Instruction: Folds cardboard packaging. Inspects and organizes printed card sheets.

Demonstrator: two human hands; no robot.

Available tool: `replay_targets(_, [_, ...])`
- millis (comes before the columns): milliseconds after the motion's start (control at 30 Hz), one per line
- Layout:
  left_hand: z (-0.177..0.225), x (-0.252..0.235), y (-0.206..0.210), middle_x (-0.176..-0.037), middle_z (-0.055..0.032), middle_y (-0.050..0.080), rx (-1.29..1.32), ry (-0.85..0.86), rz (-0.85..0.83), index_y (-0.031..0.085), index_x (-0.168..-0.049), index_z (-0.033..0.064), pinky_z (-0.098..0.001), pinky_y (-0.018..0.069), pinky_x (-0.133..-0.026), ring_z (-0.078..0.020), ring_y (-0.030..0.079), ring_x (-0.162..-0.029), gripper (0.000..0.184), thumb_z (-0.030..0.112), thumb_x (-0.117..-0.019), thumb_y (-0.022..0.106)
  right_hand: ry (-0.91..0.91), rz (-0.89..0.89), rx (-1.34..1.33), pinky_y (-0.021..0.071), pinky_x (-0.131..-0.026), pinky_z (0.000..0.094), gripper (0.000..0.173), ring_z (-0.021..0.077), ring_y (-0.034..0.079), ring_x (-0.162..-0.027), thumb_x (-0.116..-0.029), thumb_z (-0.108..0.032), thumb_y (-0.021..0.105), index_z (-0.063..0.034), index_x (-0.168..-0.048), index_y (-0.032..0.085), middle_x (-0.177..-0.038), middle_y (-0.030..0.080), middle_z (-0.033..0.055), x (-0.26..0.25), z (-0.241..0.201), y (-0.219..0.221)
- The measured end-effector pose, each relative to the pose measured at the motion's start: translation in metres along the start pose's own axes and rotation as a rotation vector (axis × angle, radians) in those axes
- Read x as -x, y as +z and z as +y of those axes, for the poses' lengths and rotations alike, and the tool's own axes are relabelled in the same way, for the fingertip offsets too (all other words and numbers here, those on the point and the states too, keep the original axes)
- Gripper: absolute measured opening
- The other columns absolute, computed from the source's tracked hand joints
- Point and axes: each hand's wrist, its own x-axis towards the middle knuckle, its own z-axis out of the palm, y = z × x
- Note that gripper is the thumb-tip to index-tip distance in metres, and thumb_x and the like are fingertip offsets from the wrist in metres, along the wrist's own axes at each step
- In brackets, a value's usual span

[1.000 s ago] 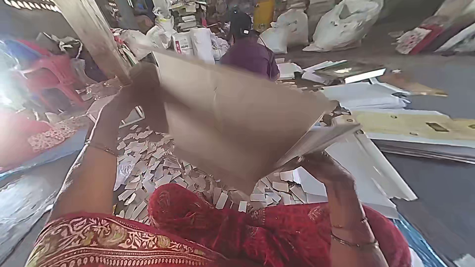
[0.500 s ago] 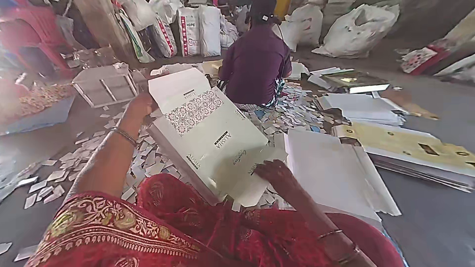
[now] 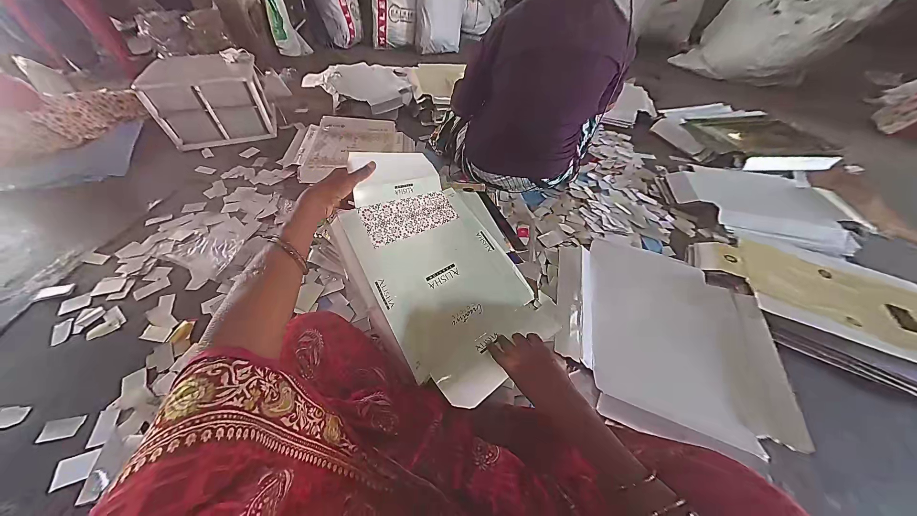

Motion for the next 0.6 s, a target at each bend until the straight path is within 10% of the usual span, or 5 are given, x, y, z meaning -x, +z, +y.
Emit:
replay_targets(233, [-0.090,-0.018,0.011,-0.157,-0.0308,0.034,-0.037,0.027,0.345,0.029,-0.156,-0.0020,-0.0636,0.0301,-0.117,-0.0455,0.034,-0.146,0.079,0.050,-0.1028,0.053,0.074,0.257,-0.139,0.0551,-0.066,0.0525,0.039,0.0364,0.073,-0.083,-0.0825,0.015,0.065,-0.0063,-0.114,0.074,-0.107,0.076,0.0140,0.000,0.001,-0.012])
replay_targets(600, [-0.135,0.042,0.083,-0.147,-0.0307,0.045,0.369,-0.372,0.194,0.027,-0.157,0.0023,-0.0598,0.0495,-0.099,-0.0447,0.053,-0.128,0.090,0.062,-0.0962,0.058,0.140,0.394,-0.135,0.0535,-0.069,0.0531,0.048,0.0372,0.073,-0.085,-0.0888,0.013,0.057,-0.0112,-0.127,0.073,-0.115,0.076,0.0119,-0.021,0.008,-0.048])
